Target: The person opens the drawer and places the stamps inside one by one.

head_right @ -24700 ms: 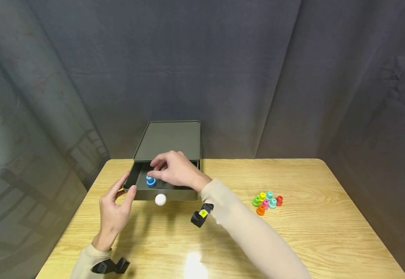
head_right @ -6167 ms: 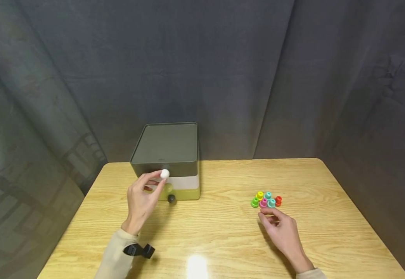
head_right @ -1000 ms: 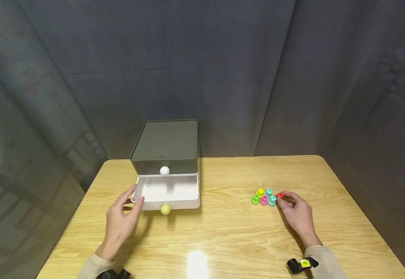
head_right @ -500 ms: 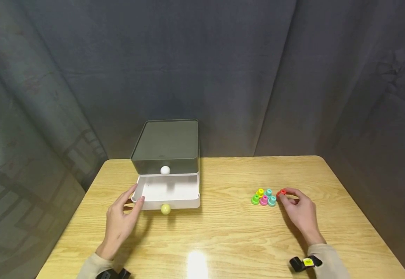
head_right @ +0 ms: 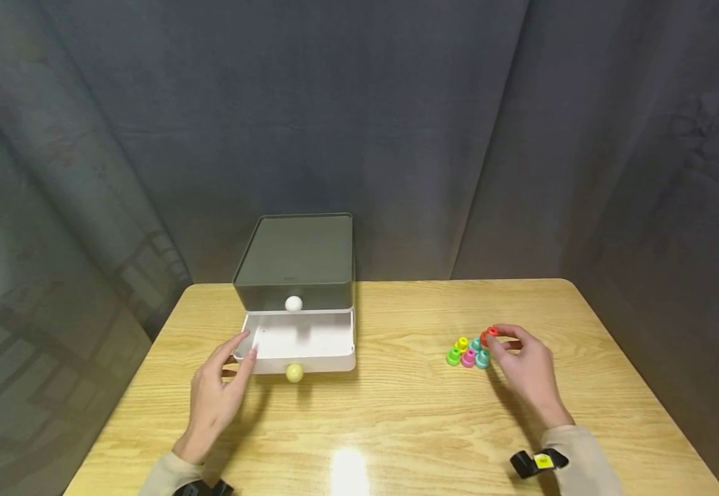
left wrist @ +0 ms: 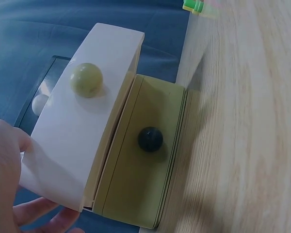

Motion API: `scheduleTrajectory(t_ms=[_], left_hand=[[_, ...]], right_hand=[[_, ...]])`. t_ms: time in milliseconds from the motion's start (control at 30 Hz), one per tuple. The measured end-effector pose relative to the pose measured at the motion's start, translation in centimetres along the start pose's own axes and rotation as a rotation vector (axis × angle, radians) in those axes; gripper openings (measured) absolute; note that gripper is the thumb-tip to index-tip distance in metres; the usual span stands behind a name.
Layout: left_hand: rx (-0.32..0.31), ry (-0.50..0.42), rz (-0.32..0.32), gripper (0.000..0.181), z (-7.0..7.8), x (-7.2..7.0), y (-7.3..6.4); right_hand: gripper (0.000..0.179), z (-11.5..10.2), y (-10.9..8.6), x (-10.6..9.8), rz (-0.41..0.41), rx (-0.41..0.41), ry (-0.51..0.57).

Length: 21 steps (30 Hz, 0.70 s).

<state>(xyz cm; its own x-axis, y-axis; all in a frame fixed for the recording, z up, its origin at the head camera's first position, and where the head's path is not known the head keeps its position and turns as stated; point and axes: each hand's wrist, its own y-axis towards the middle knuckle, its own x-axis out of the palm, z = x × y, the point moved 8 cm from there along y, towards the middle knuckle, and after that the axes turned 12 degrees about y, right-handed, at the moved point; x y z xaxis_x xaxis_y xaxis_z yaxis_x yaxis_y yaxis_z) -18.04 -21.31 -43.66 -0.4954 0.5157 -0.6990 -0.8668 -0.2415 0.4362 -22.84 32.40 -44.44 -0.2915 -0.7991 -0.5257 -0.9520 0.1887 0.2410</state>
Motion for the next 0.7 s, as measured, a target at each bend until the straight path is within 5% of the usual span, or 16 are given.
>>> scheduleTrajectory(t_ms=[500, 700], left_hand=[[-0.026, 0.0, -0.025, 0.043, 0.1, 0.0, -0.2], [-0.026, 0.008, -0.021, 0.044, 0.0, -0.1, -0.2]], right_hand=[[0.031, -5.3, 0.0, 2.3, -0.072, -0.099, 0.063], [0.033, -7.5, -0.4, 4.0, -0.141, -0.073, 0.153]])
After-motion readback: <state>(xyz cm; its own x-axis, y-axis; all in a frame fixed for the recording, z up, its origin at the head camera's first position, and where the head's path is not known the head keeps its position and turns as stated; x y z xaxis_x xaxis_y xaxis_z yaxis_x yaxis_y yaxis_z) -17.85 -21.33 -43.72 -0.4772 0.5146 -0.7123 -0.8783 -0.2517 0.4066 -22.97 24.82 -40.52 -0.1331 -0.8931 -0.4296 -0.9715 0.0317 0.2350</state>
